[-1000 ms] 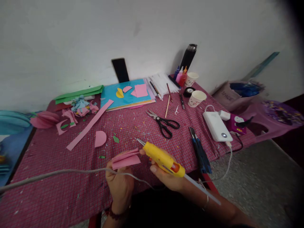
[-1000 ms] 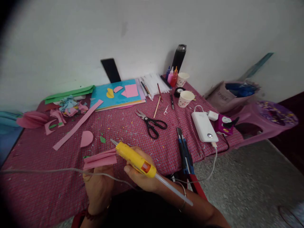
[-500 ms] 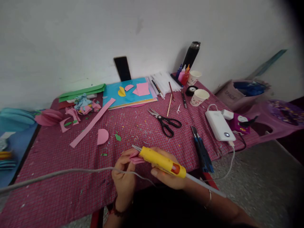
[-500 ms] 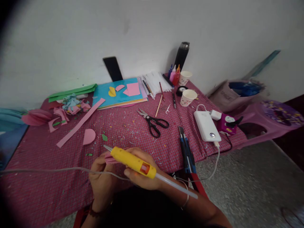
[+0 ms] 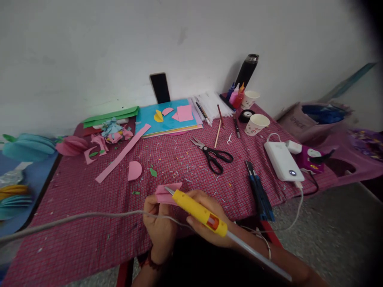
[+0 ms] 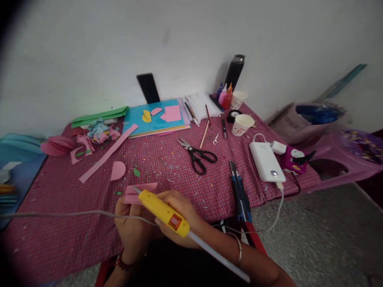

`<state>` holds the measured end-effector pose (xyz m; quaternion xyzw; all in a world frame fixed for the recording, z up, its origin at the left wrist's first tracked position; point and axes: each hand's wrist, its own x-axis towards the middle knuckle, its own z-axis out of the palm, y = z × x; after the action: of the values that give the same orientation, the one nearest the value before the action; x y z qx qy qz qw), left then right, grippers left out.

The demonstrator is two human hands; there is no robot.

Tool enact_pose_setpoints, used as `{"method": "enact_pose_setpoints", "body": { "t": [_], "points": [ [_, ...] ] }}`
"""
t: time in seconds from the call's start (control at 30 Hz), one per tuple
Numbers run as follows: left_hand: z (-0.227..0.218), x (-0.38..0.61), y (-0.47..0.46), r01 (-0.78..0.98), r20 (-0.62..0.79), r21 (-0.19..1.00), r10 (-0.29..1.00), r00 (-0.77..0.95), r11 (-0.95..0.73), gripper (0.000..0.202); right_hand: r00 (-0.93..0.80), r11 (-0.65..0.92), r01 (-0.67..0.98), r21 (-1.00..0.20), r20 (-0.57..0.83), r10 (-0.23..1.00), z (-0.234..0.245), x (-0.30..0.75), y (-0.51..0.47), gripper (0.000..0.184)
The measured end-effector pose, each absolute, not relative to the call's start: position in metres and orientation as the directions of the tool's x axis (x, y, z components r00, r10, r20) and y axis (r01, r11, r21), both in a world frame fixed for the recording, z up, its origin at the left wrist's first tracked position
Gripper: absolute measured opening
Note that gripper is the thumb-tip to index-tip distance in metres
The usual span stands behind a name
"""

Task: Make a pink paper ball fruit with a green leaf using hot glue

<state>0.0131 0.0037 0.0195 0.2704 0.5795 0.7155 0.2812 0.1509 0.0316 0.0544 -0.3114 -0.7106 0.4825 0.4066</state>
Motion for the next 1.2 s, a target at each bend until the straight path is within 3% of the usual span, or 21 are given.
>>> {"method": "enact_pose_setpoints", "body": {
  "t": [0.13, 0.57, 1.2],
  "points": [
    [0.016, 0.009, 0.003, -0.031, 0.074, 0.99, 0.694, -0.716, -0.138, 0.026, -0.505, 0.43, 0.043, -0.902, 0.352, 0.788, 0.048, 0.15, 0.033, 0.018],
    [0.009, 0.005, 0.002, -0.002, 0.173, 0.967, 0.665, -0.726, -0.255, 0.02, -0.538, 0.427, 0.113, -0.897, 0.306, 0.785, 0.044, 0.147, 0.035, 0.013],
    [0.013, 0.004, 0.0, 0.106, 0.276, 0.951, 0.637, -0.719, -0.292, 0.022, -0.508, 0.413, 0.116, -0.903, 0.303, 0.807, 0.041, 0.148, 0.034, 0.011]
  ]
}}
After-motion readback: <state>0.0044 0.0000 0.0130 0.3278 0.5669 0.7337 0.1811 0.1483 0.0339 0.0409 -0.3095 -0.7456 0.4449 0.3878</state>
